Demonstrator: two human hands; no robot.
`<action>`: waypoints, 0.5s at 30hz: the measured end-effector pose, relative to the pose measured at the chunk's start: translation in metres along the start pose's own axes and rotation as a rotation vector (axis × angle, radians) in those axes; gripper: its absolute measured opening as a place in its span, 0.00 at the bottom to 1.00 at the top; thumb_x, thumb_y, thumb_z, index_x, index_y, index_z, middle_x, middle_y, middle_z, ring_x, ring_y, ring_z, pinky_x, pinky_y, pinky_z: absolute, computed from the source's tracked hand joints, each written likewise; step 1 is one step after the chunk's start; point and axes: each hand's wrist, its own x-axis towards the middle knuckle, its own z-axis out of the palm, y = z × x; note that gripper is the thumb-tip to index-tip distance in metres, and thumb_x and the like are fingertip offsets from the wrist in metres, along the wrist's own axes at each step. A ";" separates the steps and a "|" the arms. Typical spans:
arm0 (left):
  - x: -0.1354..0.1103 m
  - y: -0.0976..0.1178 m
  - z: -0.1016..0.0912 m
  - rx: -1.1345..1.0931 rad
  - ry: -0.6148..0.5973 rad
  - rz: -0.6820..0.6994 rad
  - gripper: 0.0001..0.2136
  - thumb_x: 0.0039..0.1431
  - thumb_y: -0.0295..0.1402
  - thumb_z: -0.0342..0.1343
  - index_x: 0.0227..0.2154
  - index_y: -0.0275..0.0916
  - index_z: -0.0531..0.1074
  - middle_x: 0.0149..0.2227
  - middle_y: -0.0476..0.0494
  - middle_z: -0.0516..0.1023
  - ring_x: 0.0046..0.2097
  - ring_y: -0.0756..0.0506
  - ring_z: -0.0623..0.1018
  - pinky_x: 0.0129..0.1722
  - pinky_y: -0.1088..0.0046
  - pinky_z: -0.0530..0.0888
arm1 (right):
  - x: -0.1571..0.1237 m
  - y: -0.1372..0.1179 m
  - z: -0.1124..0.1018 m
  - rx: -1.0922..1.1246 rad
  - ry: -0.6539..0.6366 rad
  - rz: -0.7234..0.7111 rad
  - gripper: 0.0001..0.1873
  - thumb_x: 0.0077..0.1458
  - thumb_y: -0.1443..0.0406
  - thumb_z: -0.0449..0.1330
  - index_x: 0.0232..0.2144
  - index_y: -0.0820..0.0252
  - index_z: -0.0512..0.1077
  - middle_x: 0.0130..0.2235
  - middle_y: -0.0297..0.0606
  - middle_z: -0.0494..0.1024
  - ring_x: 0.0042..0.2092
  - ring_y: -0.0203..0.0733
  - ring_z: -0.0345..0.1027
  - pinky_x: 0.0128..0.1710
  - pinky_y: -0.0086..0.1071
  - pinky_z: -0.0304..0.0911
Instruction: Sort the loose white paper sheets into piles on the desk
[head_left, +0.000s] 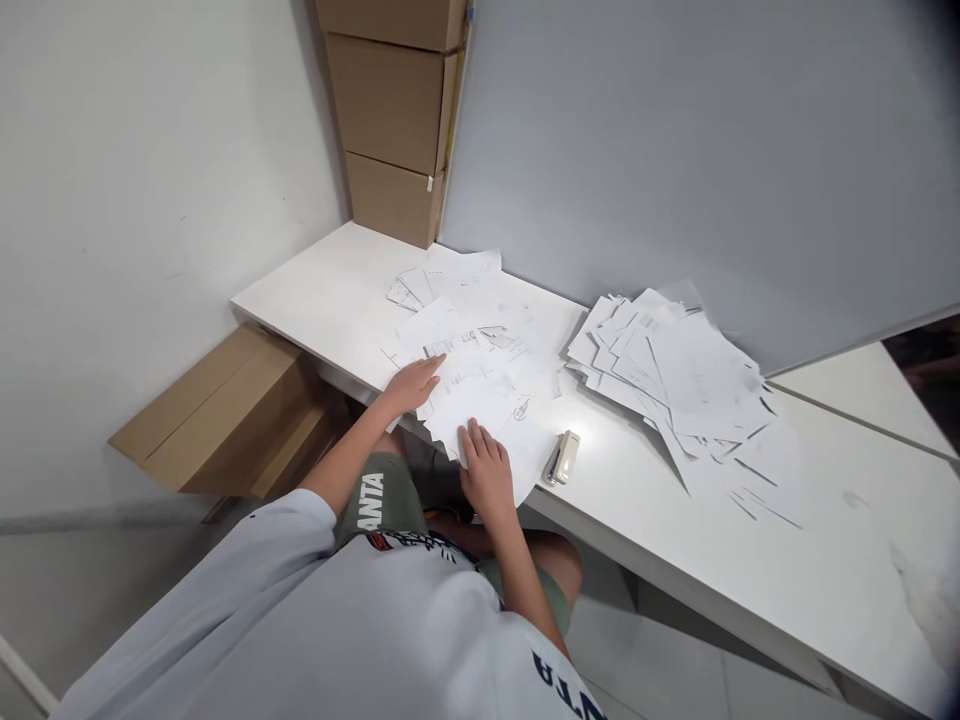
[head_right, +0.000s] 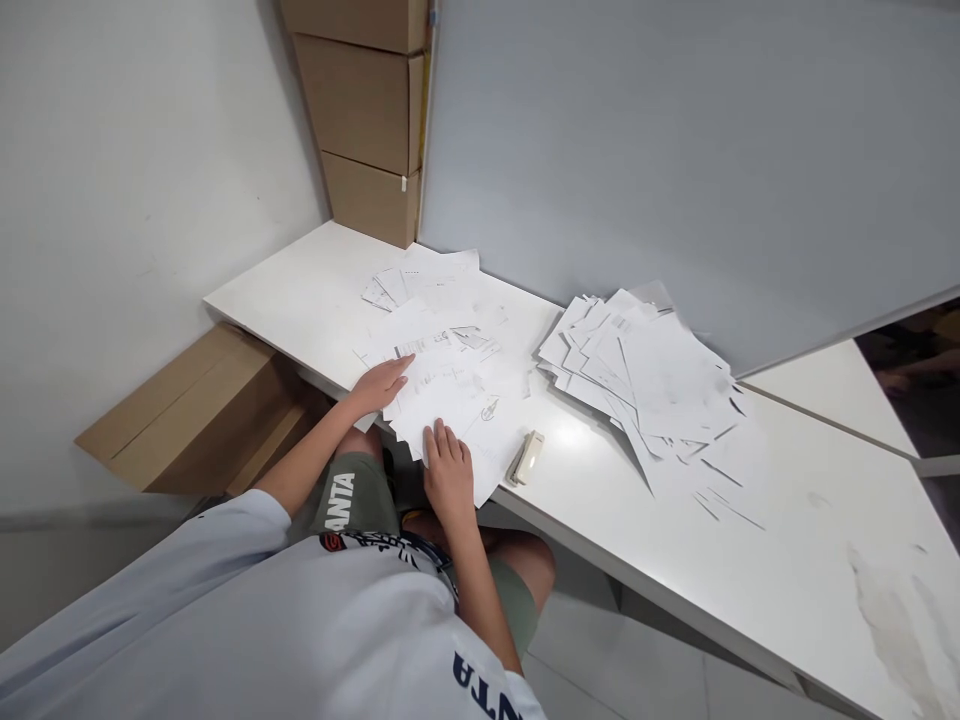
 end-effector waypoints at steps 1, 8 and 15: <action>0.000 0.001 0.000 0.011 -0.004 0.010 0.31 0.67 0.46 0.33 0.68 0.37 0.47 0.70 0.41 0.52 0.69 0.42 0.57 0.67 0.64 0.55 | -0.001 0.004 0.001 0.003 0.013 -0.011 0.30 0.52 0.75 0.52 0.59 0.64 0.64 0.65 0.48 0.62 0.60 0.52 0.59 0.55 0.44 0.58; 0.003 0.006 0.002 0.057 0.002 -0.048 0.35 0.66 0.49 0.31 0.69 0.31 0.41 0.71 0.36 0.45 0.71 0.43 0.49 0.69 0.64 0.47 | -0.007 0.027 -0.002 0.044 0.133 -0.015 0.27 0.54 0.75 0.51 0.56 0.59 0.67 0.59 0.44 0.71 0.54 0.48 0.65 0.50 0.39 0.60; 0.007 0.005 0.005 0.026 0.020 -0.054 0.34 0.67 0.50 0.30 0.68 0.31 0.44 0.71 0.37 0.45 0.71 0.44 0.49 0.69 0.65 0.47 | 0.001 0.020 0.003 -0.001 0.086 -0.043 0.25 0.56 0.73 0.52 0.56 0.61 0.67 0.58 0.47 0.71 0.53 0.50 0.64 0.49 0.40 0.59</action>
